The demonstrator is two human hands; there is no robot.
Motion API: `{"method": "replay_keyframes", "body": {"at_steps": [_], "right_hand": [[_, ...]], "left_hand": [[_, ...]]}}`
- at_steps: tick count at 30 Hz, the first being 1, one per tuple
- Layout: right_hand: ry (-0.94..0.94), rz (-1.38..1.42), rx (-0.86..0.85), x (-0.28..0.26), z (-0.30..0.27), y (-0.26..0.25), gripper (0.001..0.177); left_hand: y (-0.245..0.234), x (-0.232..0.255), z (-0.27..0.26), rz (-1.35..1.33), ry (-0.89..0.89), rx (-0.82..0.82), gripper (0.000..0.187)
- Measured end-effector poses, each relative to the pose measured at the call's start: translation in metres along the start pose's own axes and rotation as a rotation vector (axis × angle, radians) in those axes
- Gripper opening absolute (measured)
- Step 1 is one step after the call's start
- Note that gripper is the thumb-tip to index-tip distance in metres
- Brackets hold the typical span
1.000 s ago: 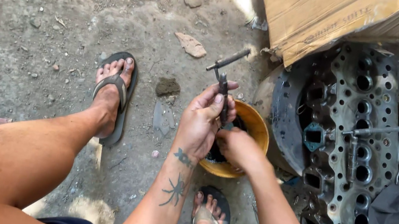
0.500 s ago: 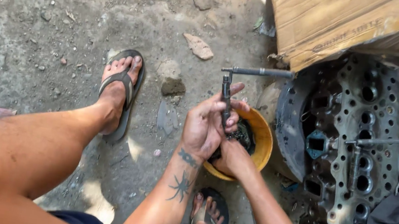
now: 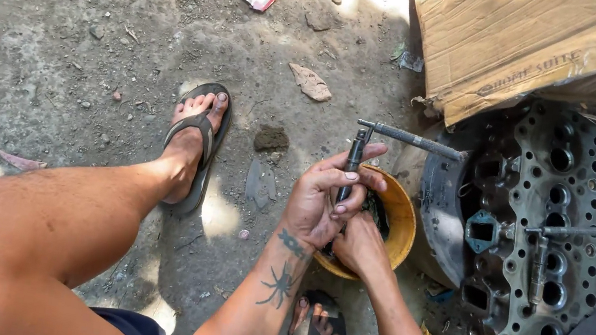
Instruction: Cleaning an engine component using a sponge and cleaning fluid in a bucket
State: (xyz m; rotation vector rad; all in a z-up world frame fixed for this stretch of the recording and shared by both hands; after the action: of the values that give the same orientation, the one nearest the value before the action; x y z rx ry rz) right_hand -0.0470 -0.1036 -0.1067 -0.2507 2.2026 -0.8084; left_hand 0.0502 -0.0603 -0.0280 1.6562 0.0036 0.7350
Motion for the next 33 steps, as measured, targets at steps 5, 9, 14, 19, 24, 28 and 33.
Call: {"method": "replay_keyframes", "body": {"at_steps": [5, 9, 14, 19, 24, 28, 33], "right_hand": [[-0.065, 0.163, 0.044, -0.038, -0.012, -0.017, 0.049], [-0.158, 0.197, 0.064, -0.022, -0.011, -0.011, 0.030], [-0.026, 0.178, 0.165, -0.007, -0.010, -0.019, 0.023], [0.102, 0.254, 0.183, -0.039, -0.029, -0.034, 0.029], [0.066, 0.358, 0.267, -0.054, -0.035, -0.051, 0.025], [0.046, 0.338, 0.421, -0.004, -0.011, -0.036, 0.040], [-0.118, 0.496, 0.423, -0.003, -0.024, -0.033, 0.040]], "left_hand": [[0.012, 0.000, -0.003, -0.200, -0.028, -0.118, 0.065], [0.026, 0.006, -0.008, -0.294, -0.028, -0.219, 0.070], [0.028, 0.006, -0.007, -0.272, -0.026, -0.196, 0.073], [0.019, -0.003, -0.003, -0.184, -0.044, -0.117, 0.072], [0.023, 0.007, -0.004, 0.047, 0.006, 0.029, 0.053], [0.003, -0.012, 0.002, 0.054, -0.059, 0.070, 0.063], [-0.023, -0.028, -0.003, 0.239, -0.209, 0.178, 0.084]]}}
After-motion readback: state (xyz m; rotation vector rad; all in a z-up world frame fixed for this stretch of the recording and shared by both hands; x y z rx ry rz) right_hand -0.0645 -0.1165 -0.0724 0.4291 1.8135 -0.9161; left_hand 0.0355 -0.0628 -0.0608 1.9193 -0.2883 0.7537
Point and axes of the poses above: each hand's wrist, its own z-axis towards the middle knuckle, its own y-axis out of the palm, x = y × z, the point moved 8 cm from there along z, towards the middle knuckle, and after that the axes turned 13 degrees about z, right-handed, at the moved point
